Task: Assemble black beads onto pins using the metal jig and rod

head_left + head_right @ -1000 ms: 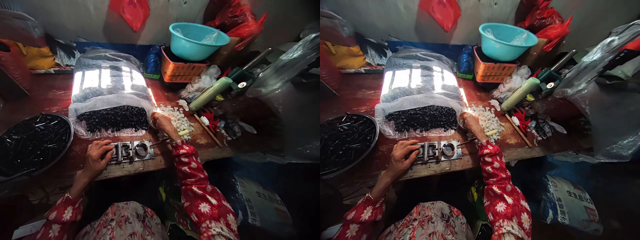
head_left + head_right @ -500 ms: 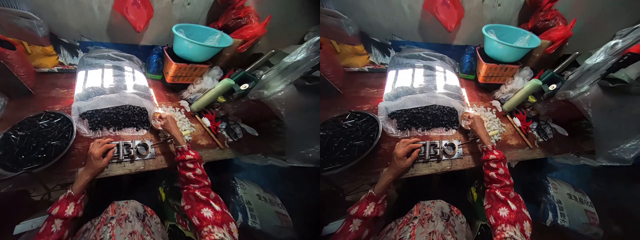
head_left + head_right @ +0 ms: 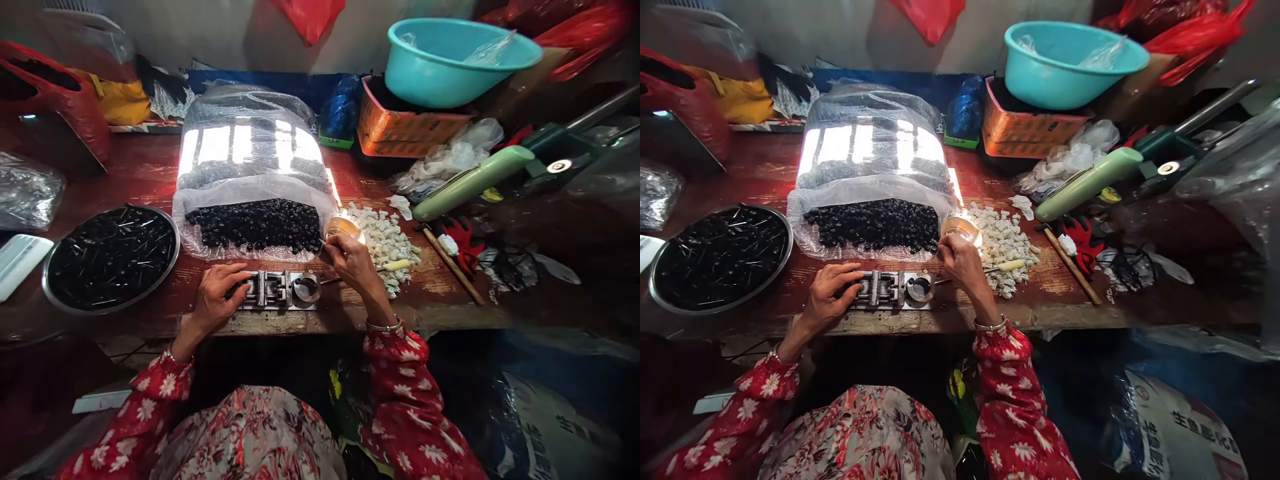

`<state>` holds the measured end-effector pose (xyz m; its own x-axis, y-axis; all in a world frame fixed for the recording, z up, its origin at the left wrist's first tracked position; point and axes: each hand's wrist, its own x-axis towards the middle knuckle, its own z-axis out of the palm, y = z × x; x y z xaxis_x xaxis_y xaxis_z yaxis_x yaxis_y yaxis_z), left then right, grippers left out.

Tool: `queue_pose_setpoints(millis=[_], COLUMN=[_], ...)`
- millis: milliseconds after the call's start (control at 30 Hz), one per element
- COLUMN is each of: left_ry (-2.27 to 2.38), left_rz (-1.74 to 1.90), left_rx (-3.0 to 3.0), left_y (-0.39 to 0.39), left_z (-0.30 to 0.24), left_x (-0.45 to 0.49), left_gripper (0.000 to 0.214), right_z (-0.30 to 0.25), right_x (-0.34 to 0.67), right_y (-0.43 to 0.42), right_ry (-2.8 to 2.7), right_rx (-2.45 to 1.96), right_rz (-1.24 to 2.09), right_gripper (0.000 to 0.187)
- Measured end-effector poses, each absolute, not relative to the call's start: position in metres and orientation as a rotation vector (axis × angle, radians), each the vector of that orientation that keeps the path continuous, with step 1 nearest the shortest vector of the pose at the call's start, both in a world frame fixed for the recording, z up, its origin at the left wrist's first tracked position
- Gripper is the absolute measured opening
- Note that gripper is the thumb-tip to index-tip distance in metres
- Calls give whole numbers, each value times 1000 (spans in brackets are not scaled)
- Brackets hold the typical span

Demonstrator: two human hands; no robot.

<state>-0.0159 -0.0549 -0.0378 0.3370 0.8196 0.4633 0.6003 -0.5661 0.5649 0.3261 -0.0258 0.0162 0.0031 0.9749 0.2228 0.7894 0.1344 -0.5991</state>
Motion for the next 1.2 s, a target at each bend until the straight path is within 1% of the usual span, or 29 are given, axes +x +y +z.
queue_pose_setpoints(millis=[167,300,433,567,733,867,1000,1200], left_ry=[1257,1255,1252,1229,1187,1188,1212,1275], left_rz=[1065,1078,1083,1118,1172,1222,1251,1210], left_rx=[2322,2338,2348,2346,2328,2316,2337,2328], left_y=[-55,-55,-55,-55,-57,-61,-67,-71], left_z=[-40,-41,-42,-41,-39,-36,-33,-35], left_x=[-18,-18,-18,-17,-17,-18,-19,-19], left_gripper=[21,20,20,20,22,25,26,26], right_z=[13,8,3,6,19,22,17,9], right_x=[344,354,356,348,312,271,237,214], right_y=[-9,-4,-7,-18,-46,-67,-73,-68], right_ry=[-1706,-1655,-1603,-1617,-1878,-2132,-2332,-2491], right_rx=[-2005,-2072,-2014,-1863,-1550,-1402,-1370,-1443], right_rz=[300,304,329,350,345,310,199,-33], right_gripper=[20,22,22,21,16,20,24,18])
